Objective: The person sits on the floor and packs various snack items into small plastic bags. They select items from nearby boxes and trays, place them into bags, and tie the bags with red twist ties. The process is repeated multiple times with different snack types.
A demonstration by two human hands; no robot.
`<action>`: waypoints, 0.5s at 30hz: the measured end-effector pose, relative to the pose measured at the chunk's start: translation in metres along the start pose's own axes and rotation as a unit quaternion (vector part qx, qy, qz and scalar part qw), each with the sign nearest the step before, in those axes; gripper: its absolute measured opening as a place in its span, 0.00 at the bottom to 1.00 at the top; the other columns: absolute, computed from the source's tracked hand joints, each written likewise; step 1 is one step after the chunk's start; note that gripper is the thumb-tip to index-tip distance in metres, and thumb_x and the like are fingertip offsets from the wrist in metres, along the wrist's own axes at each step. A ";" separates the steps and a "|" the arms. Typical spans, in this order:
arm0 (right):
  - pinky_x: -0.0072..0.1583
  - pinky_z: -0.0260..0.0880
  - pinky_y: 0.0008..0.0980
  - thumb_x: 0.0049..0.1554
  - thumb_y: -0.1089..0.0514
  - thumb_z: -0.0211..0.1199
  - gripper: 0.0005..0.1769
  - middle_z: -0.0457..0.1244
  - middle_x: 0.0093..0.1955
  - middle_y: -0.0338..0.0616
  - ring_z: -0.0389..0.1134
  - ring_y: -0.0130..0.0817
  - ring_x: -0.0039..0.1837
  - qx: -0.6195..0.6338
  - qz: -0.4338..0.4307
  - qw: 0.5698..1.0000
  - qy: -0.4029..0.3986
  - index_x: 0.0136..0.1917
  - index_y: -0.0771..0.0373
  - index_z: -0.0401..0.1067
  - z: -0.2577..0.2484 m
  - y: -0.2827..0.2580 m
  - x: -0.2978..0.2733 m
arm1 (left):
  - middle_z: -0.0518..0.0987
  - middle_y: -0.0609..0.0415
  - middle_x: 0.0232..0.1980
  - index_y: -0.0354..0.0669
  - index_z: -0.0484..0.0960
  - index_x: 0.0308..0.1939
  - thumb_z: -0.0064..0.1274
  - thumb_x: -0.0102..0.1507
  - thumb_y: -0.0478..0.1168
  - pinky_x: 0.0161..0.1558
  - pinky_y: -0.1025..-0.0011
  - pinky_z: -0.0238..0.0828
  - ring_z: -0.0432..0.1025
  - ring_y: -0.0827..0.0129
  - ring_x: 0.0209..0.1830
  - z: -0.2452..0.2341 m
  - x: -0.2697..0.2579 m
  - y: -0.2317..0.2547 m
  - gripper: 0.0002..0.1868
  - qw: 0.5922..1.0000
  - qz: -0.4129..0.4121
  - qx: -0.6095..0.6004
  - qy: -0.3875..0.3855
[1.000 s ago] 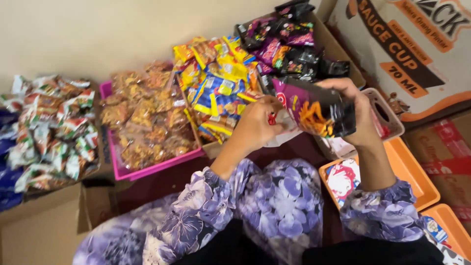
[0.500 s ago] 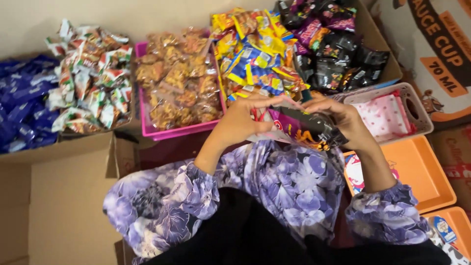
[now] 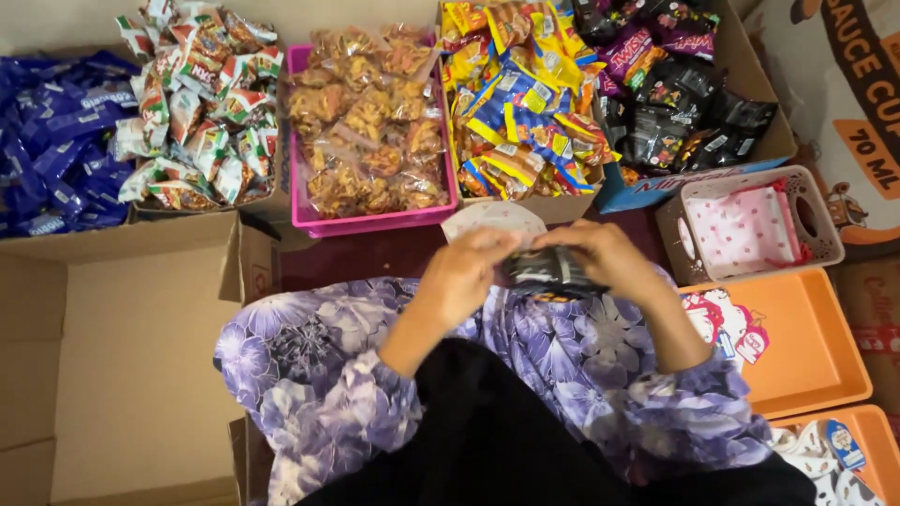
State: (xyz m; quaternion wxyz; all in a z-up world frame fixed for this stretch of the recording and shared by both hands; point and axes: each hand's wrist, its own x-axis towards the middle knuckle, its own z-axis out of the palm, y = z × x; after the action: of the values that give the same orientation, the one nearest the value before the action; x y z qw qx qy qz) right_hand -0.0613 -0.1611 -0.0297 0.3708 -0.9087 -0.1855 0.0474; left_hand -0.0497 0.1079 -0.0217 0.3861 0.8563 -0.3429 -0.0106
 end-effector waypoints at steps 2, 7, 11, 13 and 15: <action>0.57 0.72 0.50 0.52 0.73 0.59 0.26 0.72 0.46 0.54 0.73 0.56 0.53 -0.026 0.013 1.000 -0.009 0.56 0.50 0.82 0.022 -0.003 -0.002 | 0.80 0.62 0.57 0.59 0.83 0.59 0.50 0.58 0.29 0.55 0.64 0.77 0.76 0.59 0.57 0.021 -0.021 -0.006 0.28 1.000 -0.020 -0.021 -0.001; 0.58 0.72 0.51 0.51 0.73 0.59 0.27 0.73 0.49 0.57 0.73 0.60 0.55 0.041 0.026 0.998 -0.040 0.60 0.54 0.81 0.062 -0.002 -0.007 | 0.81 0.66 0.53 0.64 0.84 0.58 0.54 0.57 0.30 0.52 0.68 0.77 0.77 0.62 0.52 0.047 -0.059 -0.040 0.28 0.993 -0.092 -0.070 0.023; 0.64 0.68 0.46 0.59 0.66 0.60 0.21 0.71 0.60 0.51 0.69 0.45 0.64 0.200 0.089 0.975 -0.034 0.65 0.58 0.77 0.068 0.005 -0.013 | 0.82 0.57 0.49 0.56 0.85 0.57 0.55 0.56 0.29 0.48 0.67 0.78 0.77 0.59 0.44 0.054 -0.078 -0.053 0.26 0.981 -0.110 -0.134 0.086; 0.70 0.63 0.49 0.63 0.64 0.56 0.23 0.67 0.68 0.56 0.64 0.47 0.72 0.289 0.105 0.951 -0.024 0.71 0.62 0.72 0.064 0.000 -0.019 | 0.82 0.55 0.49 0.56 0.85 0.58 0.54 0.56 0.28 0.46 0.67 0.79 0.78 0.58 0.43 0.061 -0.085 -0.059 0.28 0.973 -0.132 -0.163 0.097; 0.75 0.41 0.65 0.60 0.51 0.59 0.42 0.38 0.86 0.57 0.37 0.67 0.83 0.366 0.155 0.915 -0.071 0.83 0.56 0.49 0.059 -0.013 -0.026 | 0.82 0.55 0.49 0.58 0.86 0.57 0.52 0.56 0.27 0.45 0.72 0.79 0.79 0.59 0.43 0.068 -0.092 -0.064 0.29 0.958 -0.167 -0.205 0.114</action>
State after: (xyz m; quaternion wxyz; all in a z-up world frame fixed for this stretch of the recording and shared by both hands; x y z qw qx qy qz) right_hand -0.1025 -0.1231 -0.0646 0.6513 -0.7213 -0.0378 0.2328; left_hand -0.1025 0.1482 -0.1349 0.5830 0.7990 -0.1393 -0.0470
